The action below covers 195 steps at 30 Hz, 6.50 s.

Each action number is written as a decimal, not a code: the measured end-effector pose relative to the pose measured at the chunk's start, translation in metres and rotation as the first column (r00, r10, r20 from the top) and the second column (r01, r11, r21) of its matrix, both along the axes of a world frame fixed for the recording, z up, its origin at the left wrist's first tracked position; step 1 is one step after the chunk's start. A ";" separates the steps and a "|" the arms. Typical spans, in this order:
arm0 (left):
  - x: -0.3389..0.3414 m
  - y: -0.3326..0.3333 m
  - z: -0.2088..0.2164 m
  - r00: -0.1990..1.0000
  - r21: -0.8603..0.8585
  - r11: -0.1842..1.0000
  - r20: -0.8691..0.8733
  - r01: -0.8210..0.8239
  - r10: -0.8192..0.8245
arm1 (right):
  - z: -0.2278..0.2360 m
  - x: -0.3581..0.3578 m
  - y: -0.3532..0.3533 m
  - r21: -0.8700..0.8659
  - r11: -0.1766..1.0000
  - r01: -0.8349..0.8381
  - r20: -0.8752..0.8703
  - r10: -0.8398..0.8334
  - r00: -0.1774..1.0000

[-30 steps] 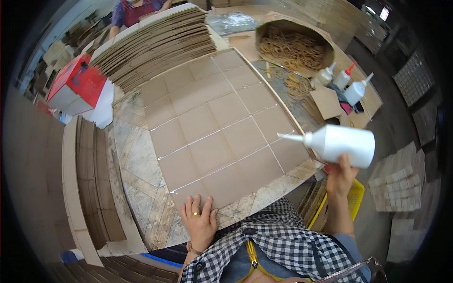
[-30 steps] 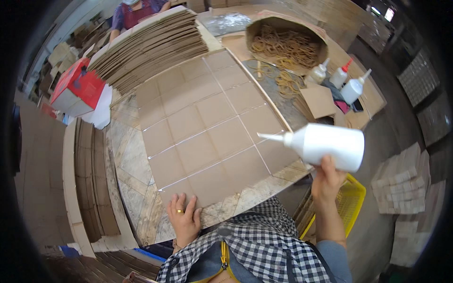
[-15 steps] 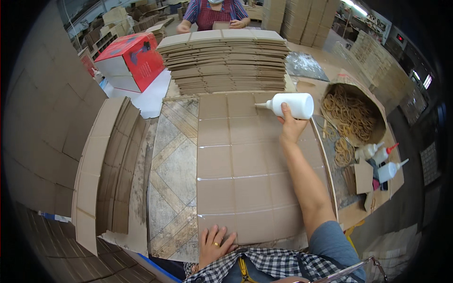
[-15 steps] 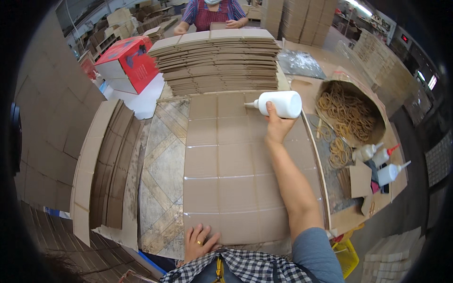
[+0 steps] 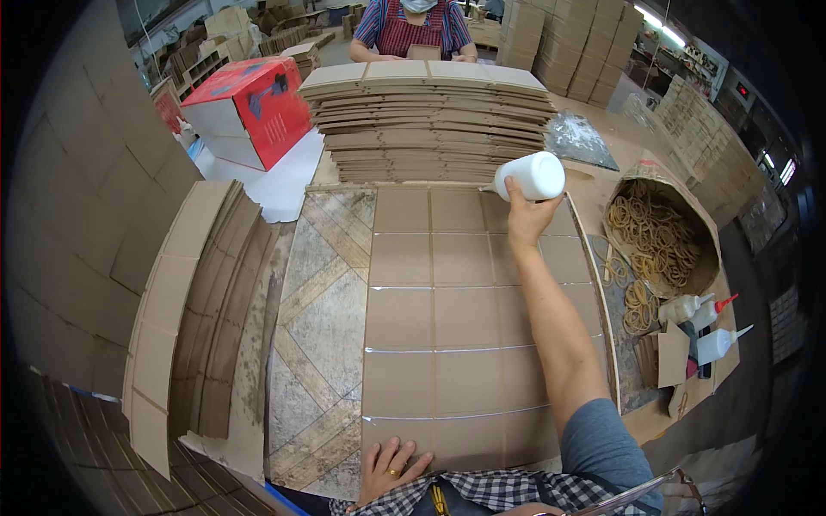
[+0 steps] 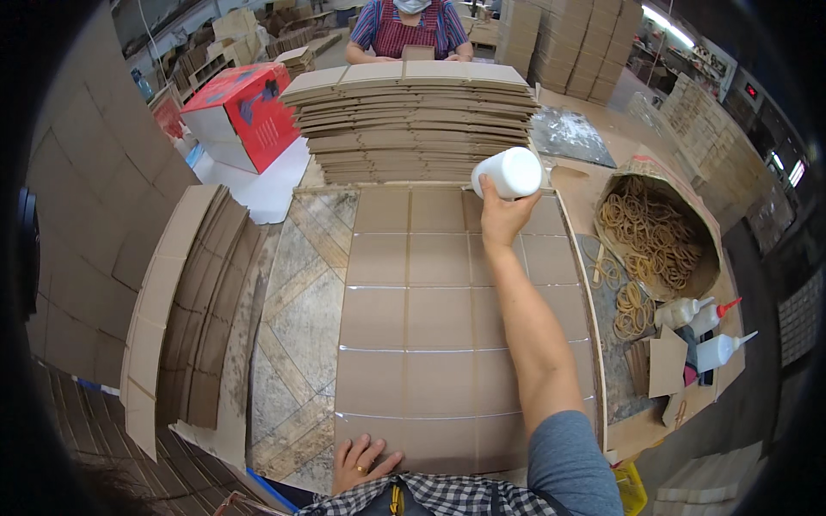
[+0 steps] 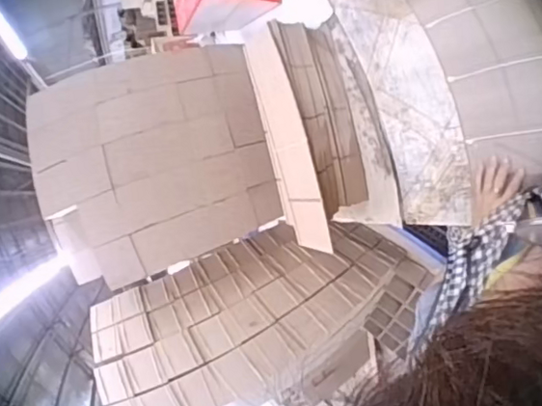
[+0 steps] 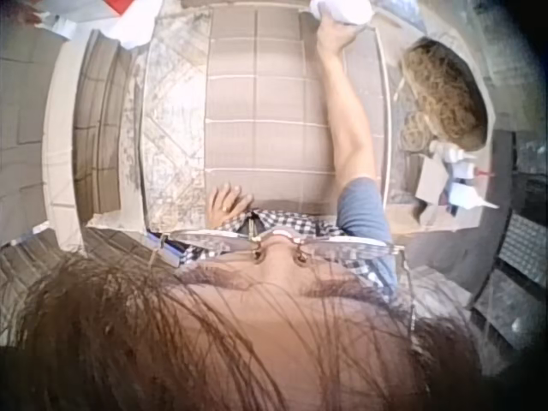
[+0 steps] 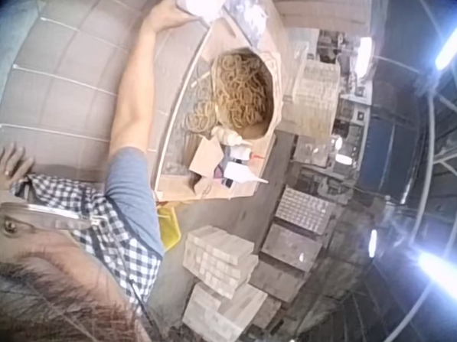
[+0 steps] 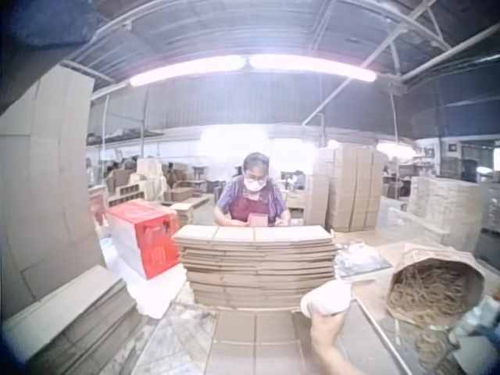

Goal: Fold flat scored cardboard templates into rectangular boxes and secure them with liquid adhesive from a squeeze bottle.

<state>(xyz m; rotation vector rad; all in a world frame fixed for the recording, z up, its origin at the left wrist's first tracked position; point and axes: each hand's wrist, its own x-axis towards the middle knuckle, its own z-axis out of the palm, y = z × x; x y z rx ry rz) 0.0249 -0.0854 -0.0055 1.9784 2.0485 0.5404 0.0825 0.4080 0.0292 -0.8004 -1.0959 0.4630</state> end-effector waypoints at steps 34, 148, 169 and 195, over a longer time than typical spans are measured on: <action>-0.002 0.010 0.018 0.999 0.157 0.987 0.040 0.018 -0.024 | 0.015 0.095 -0.190 -0.331 0.917 -0.221 -0.005 0.233 0.973; -0.015 -0.005 0.015 0.996 0.178 0.984 0.084 -0.033 0.018 | 0.030 0.198 -0.447 -0.652 0.570 -0.500 0.001 0.659 0.752; -0.005 0.000 0.018 1.000 0.107 0.994 -0.011 -0.020 0.021 | 0.031 0.312 -0.304 -0.283 0.944 -0.171 -0.626 -0.047 0.778; -0.015 0.002 -0.013 0.990 0.201 0.979 -0.143 0.036 -0.007 | -0.006 0.180 0.020 -0.076 0.981 0.180 -0.199 -0.192 0.961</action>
